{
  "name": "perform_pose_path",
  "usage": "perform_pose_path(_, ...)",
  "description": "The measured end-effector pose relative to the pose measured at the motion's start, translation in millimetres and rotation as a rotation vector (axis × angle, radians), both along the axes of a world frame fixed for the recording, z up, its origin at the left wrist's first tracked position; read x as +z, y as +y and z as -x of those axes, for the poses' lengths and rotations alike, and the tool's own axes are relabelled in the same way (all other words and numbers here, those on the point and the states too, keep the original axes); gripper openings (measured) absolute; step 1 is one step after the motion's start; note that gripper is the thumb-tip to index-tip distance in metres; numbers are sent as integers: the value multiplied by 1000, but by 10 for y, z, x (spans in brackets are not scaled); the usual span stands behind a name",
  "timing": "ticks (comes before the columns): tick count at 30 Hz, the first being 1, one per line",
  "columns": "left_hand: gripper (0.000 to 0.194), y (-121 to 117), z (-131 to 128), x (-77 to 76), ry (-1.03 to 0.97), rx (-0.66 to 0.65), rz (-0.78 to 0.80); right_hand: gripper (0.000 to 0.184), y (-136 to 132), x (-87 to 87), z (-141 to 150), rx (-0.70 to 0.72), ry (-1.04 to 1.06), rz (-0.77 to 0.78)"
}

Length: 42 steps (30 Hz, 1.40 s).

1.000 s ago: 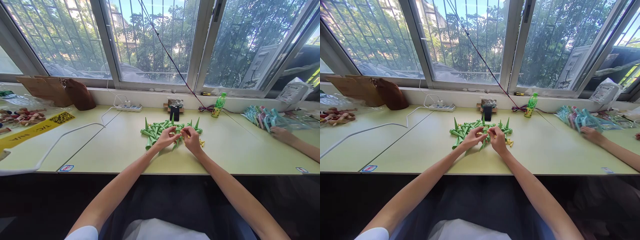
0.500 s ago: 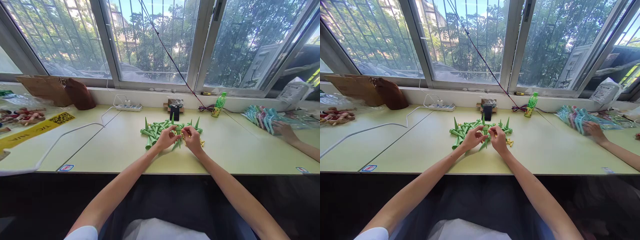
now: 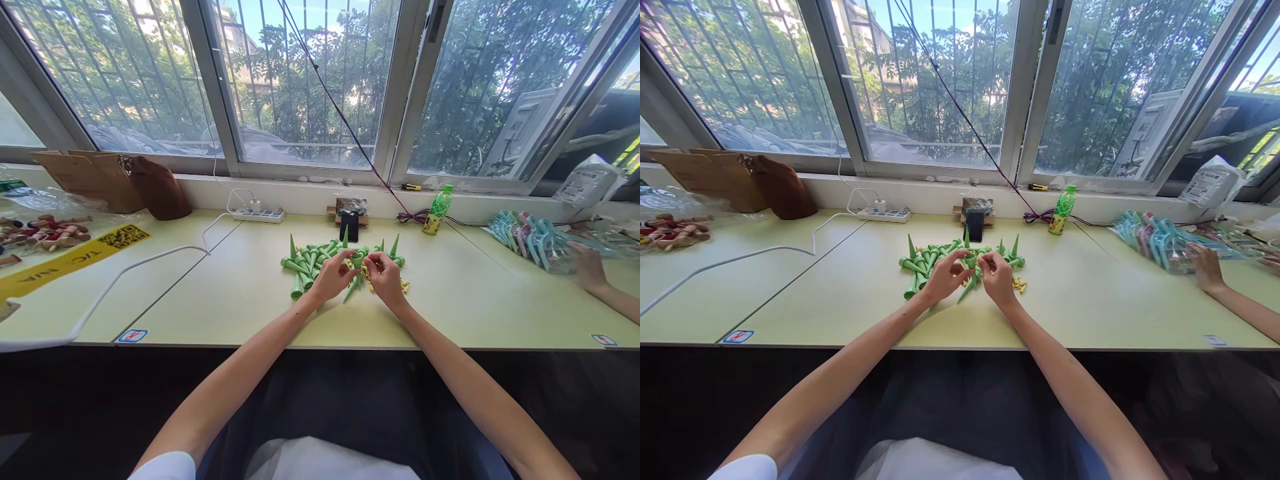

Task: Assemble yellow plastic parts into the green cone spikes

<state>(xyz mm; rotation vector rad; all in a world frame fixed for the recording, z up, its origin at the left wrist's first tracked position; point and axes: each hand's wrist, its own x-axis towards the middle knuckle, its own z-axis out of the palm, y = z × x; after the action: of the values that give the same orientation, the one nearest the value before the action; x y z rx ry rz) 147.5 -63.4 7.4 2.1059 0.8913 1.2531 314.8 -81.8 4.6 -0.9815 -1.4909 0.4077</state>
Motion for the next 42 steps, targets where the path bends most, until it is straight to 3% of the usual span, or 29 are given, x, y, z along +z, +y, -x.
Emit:
perform_pose_path(5,39,-17,-18,17,-36,9,28,24,9,-1,9,12,26,9)
perform_pose_path(9,48,-53,-71,75,-152,-25,113,22,20,-13,1,-7,30,-1)
perform_pose_path(12,43,-82,-98,132,-258,-43,180,22,23,-19,-11,-40,35,-18)
perform_pose_path(17,43,-101,-82,177,-330,33,227,21,4,-5,-13,-55,34,-61)
perform_pose_path(26,72,-87,-78,185,-298,-214,596,16,-23,-7,13,33,-31,-135)
perform_pose_path(34,61,-41,-68,145,-387,-283,768,17,-48,9,19,51,-58,-117)
perform_pose_path(42,48,-35,-60,144,-416,-297,776,19,-30,-4,11,65,-11,-68)
